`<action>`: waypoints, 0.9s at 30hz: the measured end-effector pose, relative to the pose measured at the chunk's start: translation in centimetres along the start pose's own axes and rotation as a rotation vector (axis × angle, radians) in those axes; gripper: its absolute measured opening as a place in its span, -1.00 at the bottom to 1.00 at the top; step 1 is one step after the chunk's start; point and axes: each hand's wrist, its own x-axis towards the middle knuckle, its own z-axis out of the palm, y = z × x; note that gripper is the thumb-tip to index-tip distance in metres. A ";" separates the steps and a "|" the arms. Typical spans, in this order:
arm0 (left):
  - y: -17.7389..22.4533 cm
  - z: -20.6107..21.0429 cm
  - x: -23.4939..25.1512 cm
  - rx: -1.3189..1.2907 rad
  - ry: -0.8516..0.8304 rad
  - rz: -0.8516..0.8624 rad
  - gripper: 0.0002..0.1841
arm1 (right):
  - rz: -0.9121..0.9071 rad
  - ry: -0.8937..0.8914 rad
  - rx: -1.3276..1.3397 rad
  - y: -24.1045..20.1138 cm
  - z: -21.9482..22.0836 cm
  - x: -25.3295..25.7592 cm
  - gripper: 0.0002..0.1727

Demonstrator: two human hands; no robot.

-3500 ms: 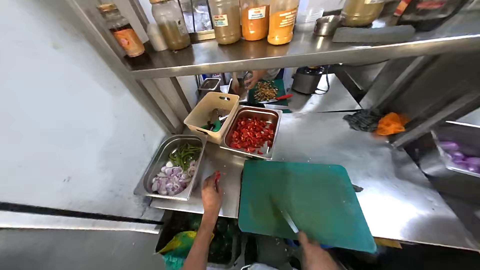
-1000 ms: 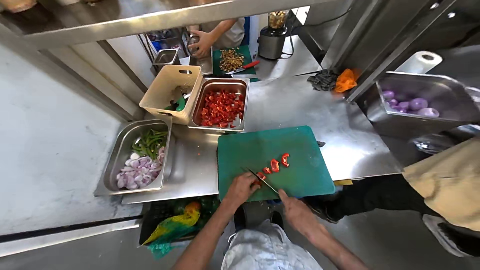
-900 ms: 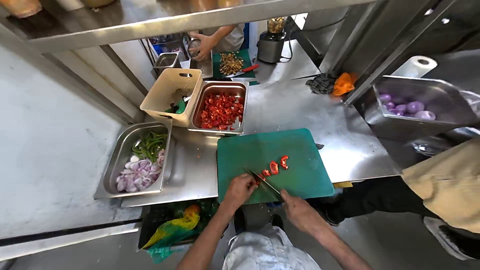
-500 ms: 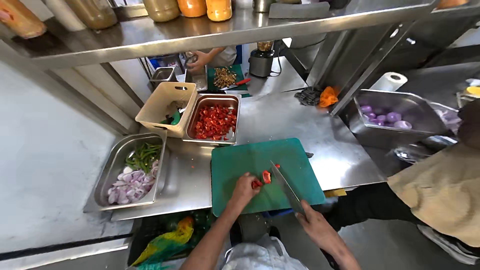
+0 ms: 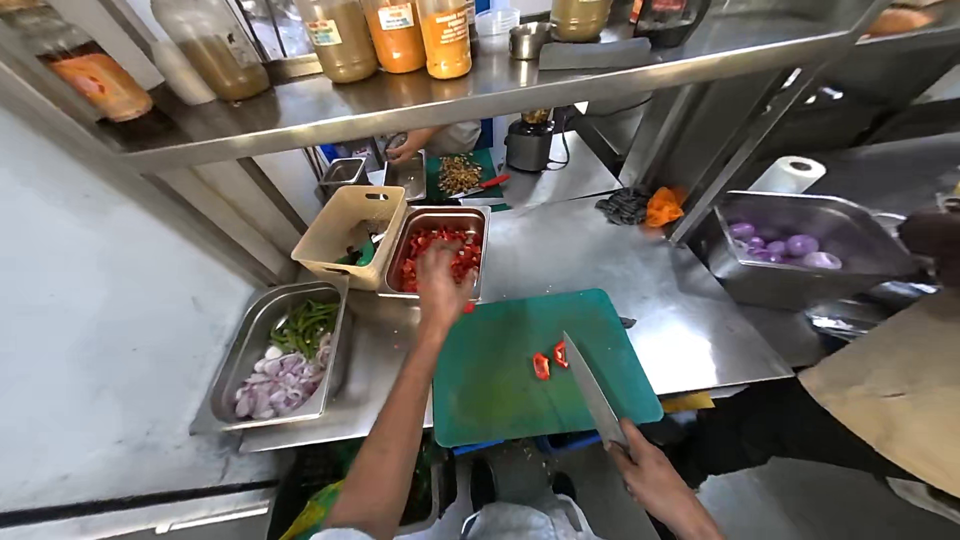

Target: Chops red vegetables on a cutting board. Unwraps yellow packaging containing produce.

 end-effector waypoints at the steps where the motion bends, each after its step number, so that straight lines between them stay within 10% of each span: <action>1: 0.8 1.6 -1.7 0.011 -0.121 0.131 -0.48 | 0.007 0.014 0.019 -0.1 0.0 0.0 -0.52; 7: 0.6 13.0 -11.8 -0.098 -0.799 0.433 -0.66 | 0.010 0.075 0.003 -1.5 0.1 -0.6 -0.47; 13: 1.0 11.9 -14.6 -0.085 -0.711 0.180 -0.49 | 0.011 0.045 -0.281 -3.0 0.4 -1.2 -0.49; 21: -4.3 10.0 -7.0 0.037 -0.129 -0.473 -0.36 | -0.019 0.058 -0.242 -2.5 0.7 -0.3 -0.48; 27: -5.1 11.2 -6.9 0.080 -0.121 -0.447 -0.66 | -0.003 0.048 -0.216 -1.7 0.8 -0.5 -0.51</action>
